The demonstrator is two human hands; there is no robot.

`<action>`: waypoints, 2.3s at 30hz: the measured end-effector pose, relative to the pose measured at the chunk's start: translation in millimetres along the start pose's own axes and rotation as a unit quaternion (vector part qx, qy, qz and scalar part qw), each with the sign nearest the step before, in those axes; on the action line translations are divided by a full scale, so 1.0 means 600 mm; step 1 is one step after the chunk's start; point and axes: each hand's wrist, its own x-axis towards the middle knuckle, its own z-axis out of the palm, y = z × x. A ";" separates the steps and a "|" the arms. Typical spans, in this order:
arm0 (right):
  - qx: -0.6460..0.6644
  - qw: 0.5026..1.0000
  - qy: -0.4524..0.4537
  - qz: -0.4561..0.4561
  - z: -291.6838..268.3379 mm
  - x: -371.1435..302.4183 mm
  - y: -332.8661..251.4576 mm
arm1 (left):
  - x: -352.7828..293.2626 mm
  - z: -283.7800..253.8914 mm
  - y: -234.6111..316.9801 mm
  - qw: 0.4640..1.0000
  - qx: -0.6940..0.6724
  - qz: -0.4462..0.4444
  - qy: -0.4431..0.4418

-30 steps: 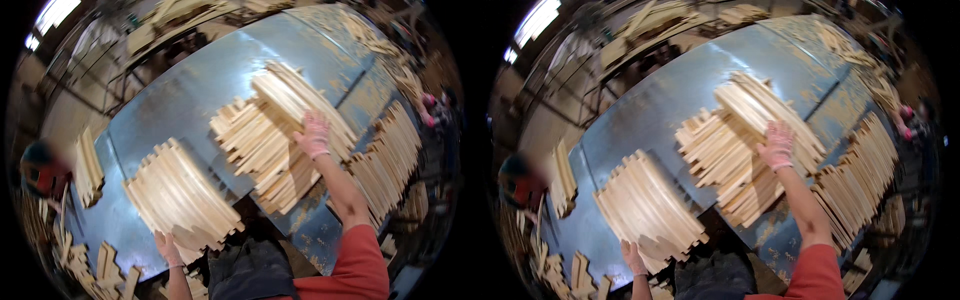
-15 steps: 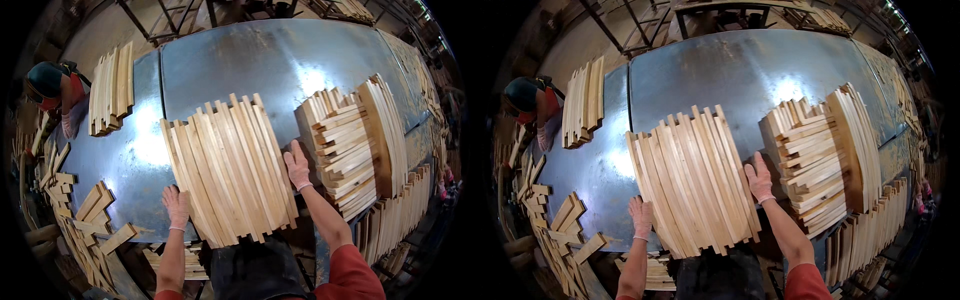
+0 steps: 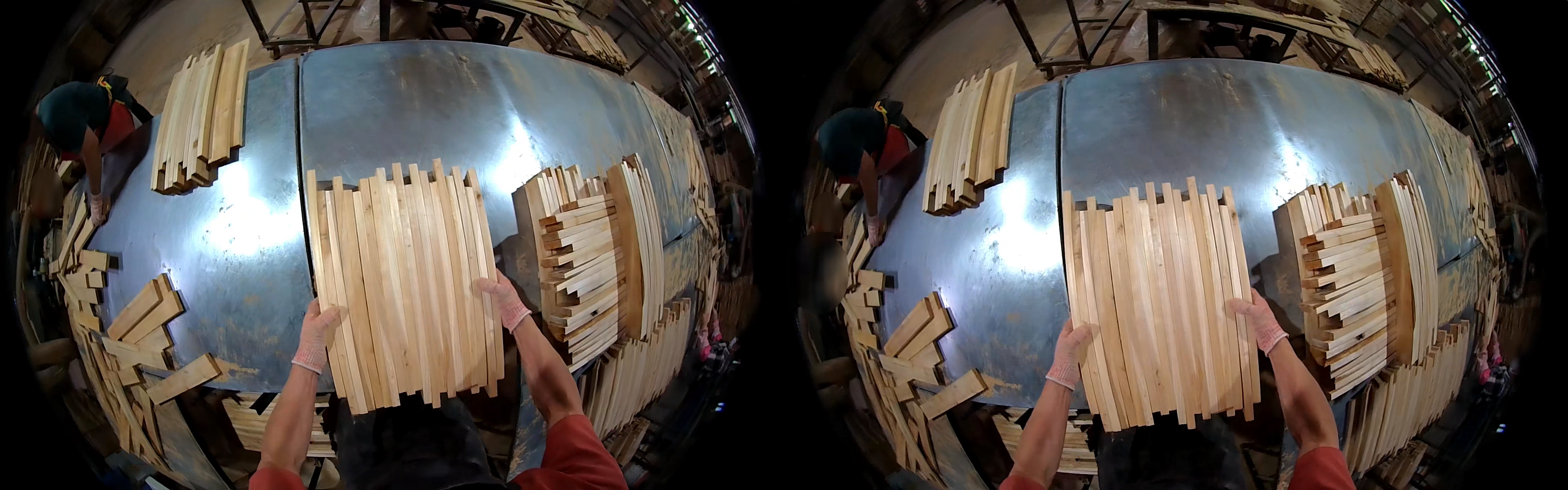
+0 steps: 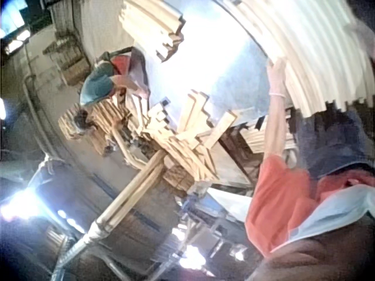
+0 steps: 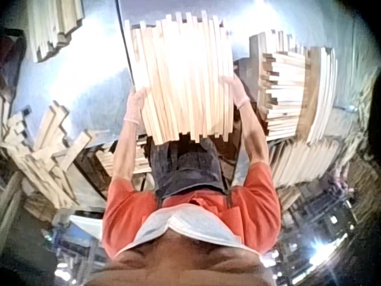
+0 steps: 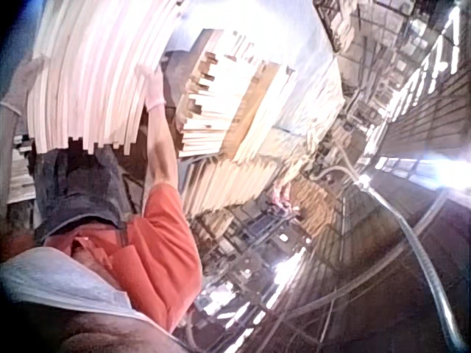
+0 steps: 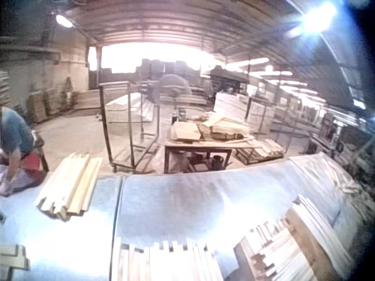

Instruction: The person repeatedly picks up stacks of light-colored wooden planks from a metal table and places them onto a conveyor belt. The person wears pink gloves and moves the planks in batches, aligning them on the belt before returning to the table to gather more.

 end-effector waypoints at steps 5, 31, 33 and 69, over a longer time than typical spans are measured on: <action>0.049 0.998 -0.015 0.043 -0.020 -0.045 0.025 | -0.062 0.004 -0.019 0.999 -0.033 -0.034 -0.018; -0.174 0.842 -0.501 0.101 0.337 -0.412 0.082 | -0.941 -0.052 -0.342 0.865 -0.236 0.361 0.255; -0.234 0.801 -0.544 0.088 0.388 -0.410 0.135 | -0.999 -0.094 -0.403 0.842 -0.235 0.388 0.294; -0.293 0.673 -0.661 0.158 0.787 -1.425 1.233 | -2.046 -0.762 -1.093 0.676 0.058 -0.011 0.734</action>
